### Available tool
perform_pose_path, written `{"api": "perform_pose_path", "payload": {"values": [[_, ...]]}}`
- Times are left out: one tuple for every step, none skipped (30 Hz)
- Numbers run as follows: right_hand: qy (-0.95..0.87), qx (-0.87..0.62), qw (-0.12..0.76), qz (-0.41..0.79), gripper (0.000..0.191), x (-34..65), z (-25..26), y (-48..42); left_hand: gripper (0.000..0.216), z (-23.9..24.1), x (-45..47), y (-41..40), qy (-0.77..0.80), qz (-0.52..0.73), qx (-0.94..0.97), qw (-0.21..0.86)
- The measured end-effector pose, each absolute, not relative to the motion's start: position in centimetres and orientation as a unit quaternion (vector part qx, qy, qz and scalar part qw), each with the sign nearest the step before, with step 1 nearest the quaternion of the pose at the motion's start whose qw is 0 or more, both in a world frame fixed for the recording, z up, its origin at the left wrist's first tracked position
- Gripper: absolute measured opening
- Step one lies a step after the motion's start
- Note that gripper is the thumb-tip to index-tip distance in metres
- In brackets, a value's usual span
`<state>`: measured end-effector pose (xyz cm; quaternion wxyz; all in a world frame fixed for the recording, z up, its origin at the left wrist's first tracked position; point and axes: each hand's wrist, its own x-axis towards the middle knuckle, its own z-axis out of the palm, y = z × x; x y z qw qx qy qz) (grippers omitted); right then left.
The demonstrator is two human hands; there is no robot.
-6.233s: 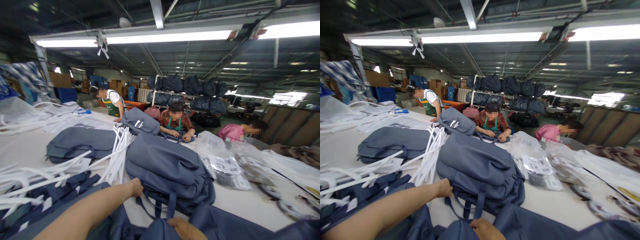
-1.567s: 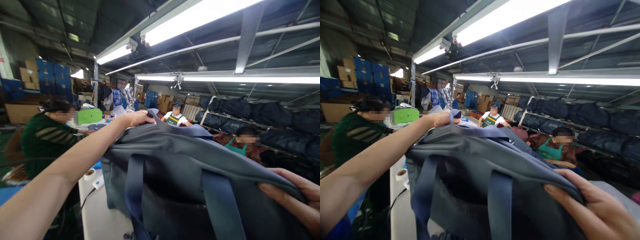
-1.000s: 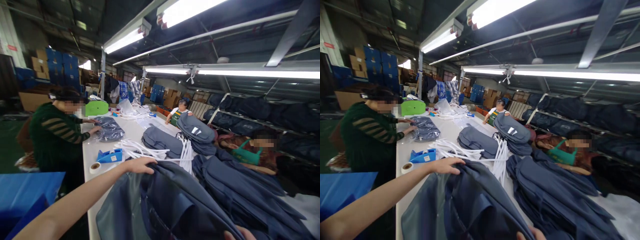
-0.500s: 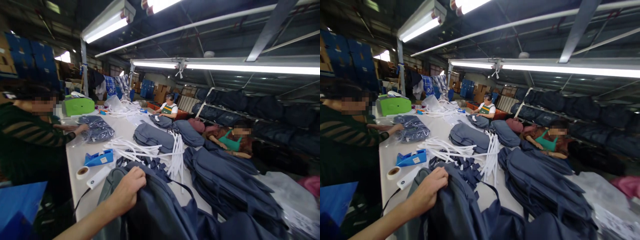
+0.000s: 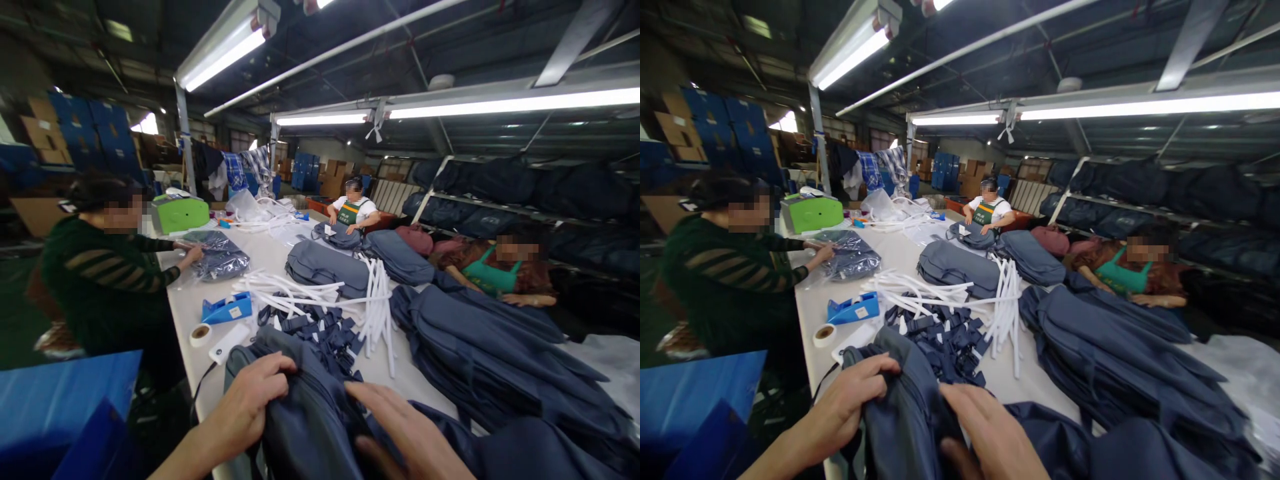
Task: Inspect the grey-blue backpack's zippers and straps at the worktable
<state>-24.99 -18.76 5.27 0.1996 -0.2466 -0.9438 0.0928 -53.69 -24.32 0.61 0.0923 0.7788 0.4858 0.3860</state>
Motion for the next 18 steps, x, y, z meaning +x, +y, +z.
{"api": "perform_pose_path", "payload": {"values": [[-0.947, -0.223, 0.217, 0.080, 0.033, -26.4, 5.2, -18.2, 0.028, 0.3, -53.7, -24.4, 0.490, 0.397, 0.770, 0.094], [-0.948, -0.205, 0.234, 0.063, 0.028, -27.6, 5.2, -17.8, 0.027, 0.1, -53.8, -24.5, 0.494, 0.407, 0.762, 0.100], [-0.950, -0.185, 0.246, 0.043, 0.025, -28.4, 5.2, -17.6, 0.027, 0.0, -53.9, -24.6, 0.498, 0.413, 0.754, 0.112], [-0.953, -0.168, 0.250, 0.023, 0.025, -28.8, 5.3, -17.4, 0.028, 0.3, -54.0, -24.8, 0.499, 0.415, 0.749, 0.130], [-0.956, -0.158, 0.247, 0.004, 0.025, -29.0, 5.5, -17.3, 0.028, 0.7, -54.1, -24.9, 0.500, 0.411, 0.747, 0.155], [-0.960, -0.157, 0.233, -0.011, 0.025, -29.0, 5.9, -17.3, 0.030, 1.4, -54.3, -25.1, 0.501, 0.402, 0.744, 0.185], [-0.962, -0.161, 0.221, -0.020, 0.023, -28.9, 6.5, -17.2, 0.030, 2.2, -54.4, -25.3, 0.503, 0.394, 0.738, 0.217], [-0.964, -0.162, 0.209, -0.026, 0.023, -28.7, 7.2, -17.2, 0.030, 3.1, -54.5, -25.4, 0.506, 0.393, 0.726, 0.250], [-0.969, -0.157, 0.191, -0.027, 0.023, -28.7, 8.0, -17.1, 0.027, 4.0, -54.5, -25.4, 0.504, 0.401, 0.712, 0.282], [-0.974, -0.147, 0.169, -0.028, 0.025, -28.8, 8.8, -16.9, 0.023, 4.9, -54.3, -25.4, 0.496, 0.415, 0.696, 0.312], [-0.979, -0.131, 0.150, -0.030, 0.027, -29.0, 9.5, -16.8, 0.017, 5.7, -54.0, -25.2, 0.487, 0.433, 0.682, 0.333], [-0.984, -0.117, 0.132, -0.034, 0.027, -29.4, 10.2, -16.6, 0.010, 6.3, -53.6, -25.0, 0.480, 0.446, 0.672, 0.345], [-0.986, -0.113, 0.119, -0.038, 0.026, -29.8, 10.8, -16.5, 0.002, 6.7, -53.1, -24.7, 0.475, 0.450, 0.670, 0.351], [-0.986, -0.119, 0.108, -0.043, 0.023, -30.3, 11.2, -16.2, 0.010, 7.0, -52.4, -24.3, 0.476, 0.443, 0.673, 0.353], [-0.985, -0.133, 0.100, -0.046, 0.019, -30.7, 11.6, -16.0, 0.021, 7.3, -51.8, -23.9, 0.484, 0.429, 0.677, 0.351], [-0.983, -0.150, 0.093, -0.048, 0.014, -31.2, 11.8, -15.8, 0.030, 7.4, -51.2, -23.5, 0.500, 0.413, 0.678, 0.345], [-0.981, -0.167, 0.087, -0.045, 0.012, -31.6, 11.9, -15.6, 0.034, 7.5, -50.7, -23.0, 0.517, 0.398, 0.678, 0.337], [-0.979, -0.182, 0.079, -0.040, 0.011, -31.9, 11.8, -15.4, 0.034, 7.6, -50.4, -22.6, 0.532, 0.383, 0.677, 0.335]]}}
